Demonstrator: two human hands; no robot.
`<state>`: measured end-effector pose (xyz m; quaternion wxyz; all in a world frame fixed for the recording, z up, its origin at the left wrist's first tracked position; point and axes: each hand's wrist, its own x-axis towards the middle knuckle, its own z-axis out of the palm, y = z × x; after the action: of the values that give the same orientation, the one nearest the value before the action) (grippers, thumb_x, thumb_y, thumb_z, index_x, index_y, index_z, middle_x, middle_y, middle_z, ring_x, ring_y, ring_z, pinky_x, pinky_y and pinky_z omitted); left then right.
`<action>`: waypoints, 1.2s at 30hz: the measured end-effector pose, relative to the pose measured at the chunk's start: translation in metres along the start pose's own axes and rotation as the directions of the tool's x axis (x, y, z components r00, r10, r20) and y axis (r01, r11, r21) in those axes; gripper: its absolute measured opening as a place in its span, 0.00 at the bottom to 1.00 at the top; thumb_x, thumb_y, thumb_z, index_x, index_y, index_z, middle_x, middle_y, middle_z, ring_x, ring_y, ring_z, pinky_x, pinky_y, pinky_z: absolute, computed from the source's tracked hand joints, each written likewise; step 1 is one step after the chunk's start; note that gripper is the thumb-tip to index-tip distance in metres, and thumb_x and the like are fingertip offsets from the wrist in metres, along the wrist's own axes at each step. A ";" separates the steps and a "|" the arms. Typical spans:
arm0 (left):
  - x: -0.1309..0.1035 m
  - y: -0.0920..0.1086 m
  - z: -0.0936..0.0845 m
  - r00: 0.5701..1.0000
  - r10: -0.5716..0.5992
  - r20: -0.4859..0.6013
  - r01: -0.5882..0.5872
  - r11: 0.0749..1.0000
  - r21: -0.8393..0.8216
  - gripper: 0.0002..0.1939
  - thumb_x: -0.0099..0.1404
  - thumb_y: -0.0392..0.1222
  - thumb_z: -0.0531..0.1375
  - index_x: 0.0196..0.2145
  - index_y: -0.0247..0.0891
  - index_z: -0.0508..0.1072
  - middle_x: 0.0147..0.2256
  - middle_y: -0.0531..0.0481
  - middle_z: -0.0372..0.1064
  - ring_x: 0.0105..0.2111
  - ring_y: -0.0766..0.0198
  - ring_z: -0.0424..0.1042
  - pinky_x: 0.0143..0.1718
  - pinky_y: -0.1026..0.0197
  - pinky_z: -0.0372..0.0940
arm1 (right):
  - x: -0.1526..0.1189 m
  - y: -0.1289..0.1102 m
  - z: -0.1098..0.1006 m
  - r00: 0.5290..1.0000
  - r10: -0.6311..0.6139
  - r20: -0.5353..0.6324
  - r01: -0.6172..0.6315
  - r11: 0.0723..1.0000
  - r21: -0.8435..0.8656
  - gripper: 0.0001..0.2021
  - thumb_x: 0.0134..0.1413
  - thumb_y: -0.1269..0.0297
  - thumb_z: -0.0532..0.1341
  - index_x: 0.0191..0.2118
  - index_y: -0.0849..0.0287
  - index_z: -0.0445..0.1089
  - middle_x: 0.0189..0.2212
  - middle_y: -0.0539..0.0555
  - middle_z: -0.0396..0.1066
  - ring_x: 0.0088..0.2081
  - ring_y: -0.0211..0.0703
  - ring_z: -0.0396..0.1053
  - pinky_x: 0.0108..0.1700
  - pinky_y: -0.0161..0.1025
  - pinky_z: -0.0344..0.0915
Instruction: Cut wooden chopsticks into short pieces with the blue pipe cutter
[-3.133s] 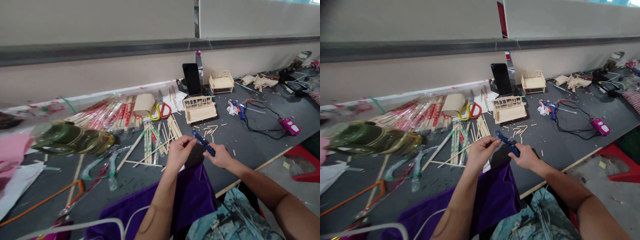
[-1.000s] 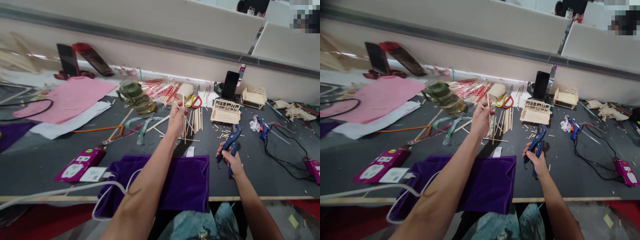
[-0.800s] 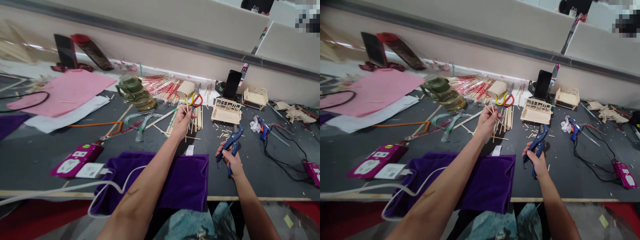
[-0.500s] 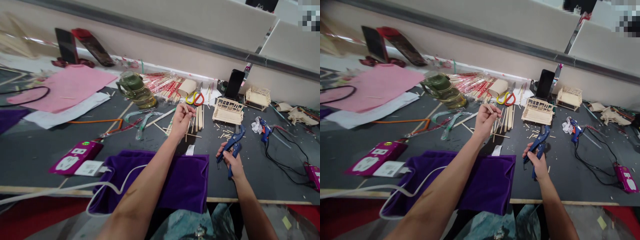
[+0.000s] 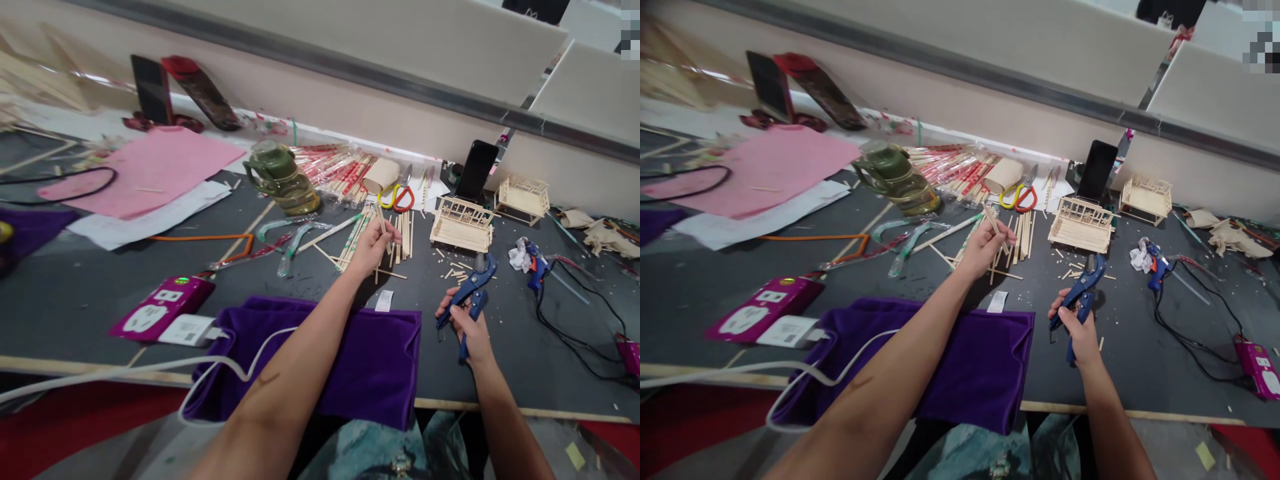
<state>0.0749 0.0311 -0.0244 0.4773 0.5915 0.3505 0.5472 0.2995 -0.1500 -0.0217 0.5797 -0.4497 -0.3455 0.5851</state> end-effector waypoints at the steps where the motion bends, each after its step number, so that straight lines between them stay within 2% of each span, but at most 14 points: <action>1: 0.000 0.000 0.000 1.000 -0.004 0.014 0.004 1.000 0.000 0.04 0.67 0.38 0.58 0.37 0.38 0.65 0.32 0.50 0.75 0.30 0.67 0.75 0.39 0.59 0.71 | 0.000 0.000 0.000 1.000 0.000 -0.002 0.000 1.000 0.001 0.17 0.54 0.57 0.69 0.48 0.55 0.70 0.36 0.51 0.73 0.37 0.43 0.74 0.44 0.43 0.71; 7: 0.003 -0.003 0.001 0.998 -0.027 0.052 0.026 1.000 0.012 0.04 0.66 0.39 0.58 0.37 0.38 0.64 0.31 0.51 0.75 0.30 0.65 0.77 0.38 0.59 0.72 | 0.000 0.000 0.000 1.000 -0.003 -0.004 0.003 1.000 0.016 0.17 0.54 0.57 0.69 0.47 0.55 0.70 0.36 0.51 0.73 0.37 0.43 0.74 0.45 0.44 0.71; 15: 0.005 -0.001 -0.001 0.998 0.019 0.065 -0.037 0.958 0.283 0.05 0.65 0.41 0.59 0.33 0.40 0.66 0.31 0.52 0.75 0.34 0.61 0.78 0.36 0.59 0.69 | 0.002 0.000 0.000 1.000 -0.016 0.008 0.016 0.999 0.028 0.16 0.54 0.58 0.69 0.47 0.54 0.70 0.35 0.50 0.73 0.36 0.41 0.73 0.44 0.43 0.70; 20: 0.003 -0.003 -0.004 0.998 0.027 0.063 -0.041 0.972 0.232 0.03 0.65 0.40 0.58 0.34 0.40 0.67 0.31 0.51 0.76 0.32 0.62 0.78 0.34 0.60 0.69 | 0.002 -0.001 0.000 1.000 -0.022 0.014 0.022 1.000 0.018 0.16 0.54 0.58 0.69 0.47 0.54 0.70 0.35 0.50 0.73 0.36 0.42 0.73 0.44 0.44 0.71; 27: 0.002 -0.002 -0.004 0.996 -0.007 0.086 -0.007 0.988 0.154 0.07 0.64 0.44 0.60 0.35 0.39 0.67 0.31 0.50 0.77 0.31 0.61 0.78 0.33 0.60 0.70 | 0.002 -0.002 0.000 1.000 -0.017 0.000 0.017 1.000 0.010 0.17 0.53 0.57 0.69 0.47 0.55 0.70 0.35 0.50 0.73 0.36 0.42 0.73 0.44 0.44 0.71; 32: 0.003 -0.005 -0.003 0.996 0.004 0.088 -0.013 0.994 0.106 0.09 0.64 0.45 0.61 0.34 0.37 0.69 0.31 0.47 0.77 0.33 0.61 0.79 0.36 0.59 0.71 | 0.002 -0.002 0.002 1.000 -0.025 0.001 0.025 0.999 -0.019 0.18 0.52 0.55 0.69 0.47 0.55 0.70 0.35 0.51 0.72 0.35 0.43 0.73 0.43 0.45 0.72; 34: 0.002 0.000 -0.003 0.995 0.000 0.096 -0.011 0.993 0.118 0.08 0.64 0.45 0.61 0.33 0.37 0.69 0.31 0.47 0.77 0.32 0.61 0.78 0.35 0.59 0.71 | 0.000 -0.007 0.002 0.999 -0.036 0.021 0.037 0.997 -0.074 0.18 0.53 0.54 0.68 0.47 0.55 0.69 0.35 0.50 0.72 0.35 0.43 0.72 0.43 0.45 0.72; 36: -0.002 0.013 -0.001 0.990 -0.017 0.141 -0.001 0.992 0.127 0.08 0.64 0.44 0.61 0.33 0.37 0.70 0.31 0.47 0.78 0.31 0.62 0.78 0.34 0.60 0.71 | -0.004 -0.018 0.002 0.997 -0.063 0.055 0.073 0.972 -0.224 0.17 0.55 0.54 0.67 0.48 0.54 0.69 0.36 0.51 0.72 0.35 0.43 0.72 0.43 0.44 0.71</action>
<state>0.0722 0.0254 -0.0125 0.4646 0.6568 0.3521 0.4784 0.3037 -0.1517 -0.0038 0.5362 -0.4864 -0.4386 0.5325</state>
